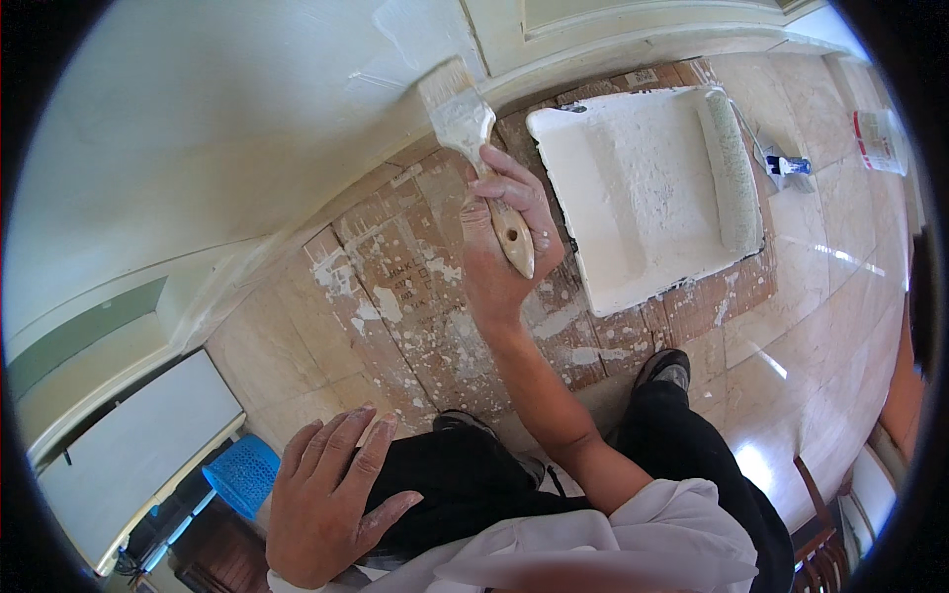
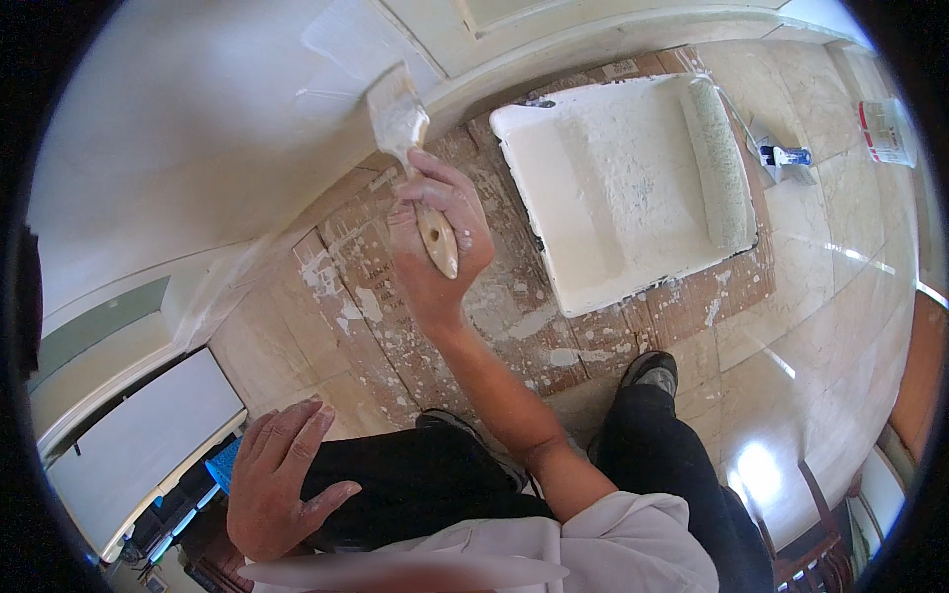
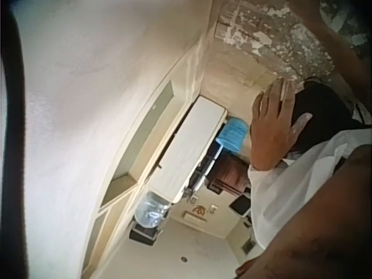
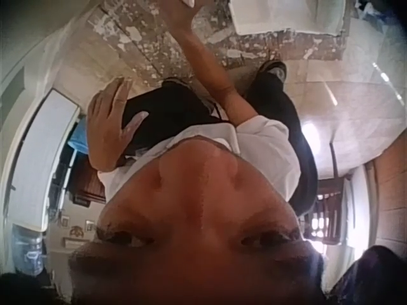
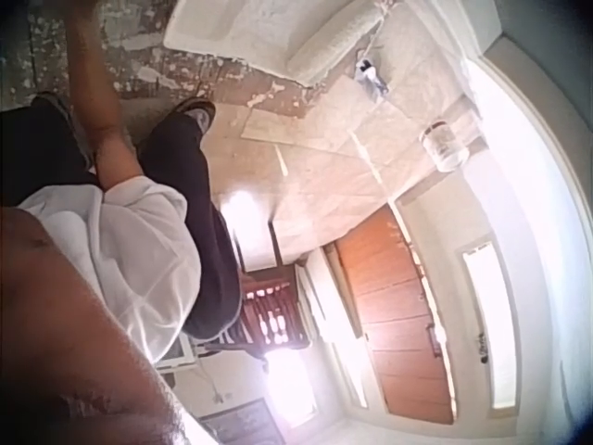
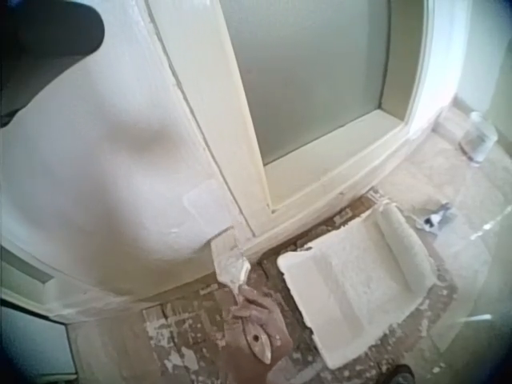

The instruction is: Painting the trim and panels of a door frame using a brush and white paint.

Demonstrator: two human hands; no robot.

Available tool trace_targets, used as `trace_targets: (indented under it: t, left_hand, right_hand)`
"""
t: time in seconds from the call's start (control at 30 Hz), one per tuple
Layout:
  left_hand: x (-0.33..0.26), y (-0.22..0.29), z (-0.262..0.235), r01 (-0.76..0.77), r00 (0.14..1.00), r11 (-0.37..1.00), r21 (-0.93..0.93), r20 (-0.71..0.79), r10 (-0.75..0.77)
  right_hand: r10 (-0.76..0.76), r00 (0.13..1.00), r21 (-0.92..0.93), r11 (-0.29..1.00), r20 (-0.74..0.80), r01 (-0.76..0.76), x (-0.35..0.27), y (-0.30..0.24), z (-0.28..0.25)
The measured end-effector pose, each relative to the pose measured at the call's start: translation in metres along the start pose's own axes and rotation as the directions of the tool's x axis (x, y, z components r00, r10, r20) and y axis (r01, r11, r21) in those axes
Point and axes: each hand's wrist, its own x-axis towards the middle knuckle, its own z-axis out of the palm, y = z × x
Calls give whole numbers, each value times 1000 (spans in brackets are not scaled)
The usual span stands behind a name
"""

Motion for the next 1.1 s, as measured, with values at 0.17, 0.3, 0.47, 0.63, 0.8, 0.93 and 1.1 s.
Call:
trace_targets:
  t: [0.17, 0.3, 0.47, 0.63, 0.8, 0.93, 1.1]
  left_hand:
    - [1, 2, -1, -2, 1000, 1000, 6, -2, 2]
    - [-2, 1, 0, 0, 1000, 1000, 1, -3, 0]
    - [-1, 2, -1, 2, 1000, 1000, -4, -15, -2]
    - [-2, 4, -2, 14, 1000, 1000, -11, -14, -14]
    - [-2, 5, -1, 5, 1000, 1000, -5, -14, -5]
    - [-1, 4, -2, 12, 1000, 1000, -14, -19, -12]
    - [-2, 4, -2, 4, 1000, 1000, -2, -26, -4]
  right_hand:
    - [4, 1000, -159, 987, 14, -2, 2, 6, -4]
    - [-30, 999, -159, 987, 15, 32, 16, -12, 14]
    - [-66, 998, 25, 998, 22, 66, 18, -30, 15]
    - [-37, 998, -132, 990, 41, 42, 10, -13, -7]
    - [-28, 1000, -186, 982, -3, 27, 20, -6, 4]
    - [-92, 994, -61, 994, 52, 95, 25, -25, 12]
    - [-62, 997, 5, 998, 55, 62, 14, -32, 3]
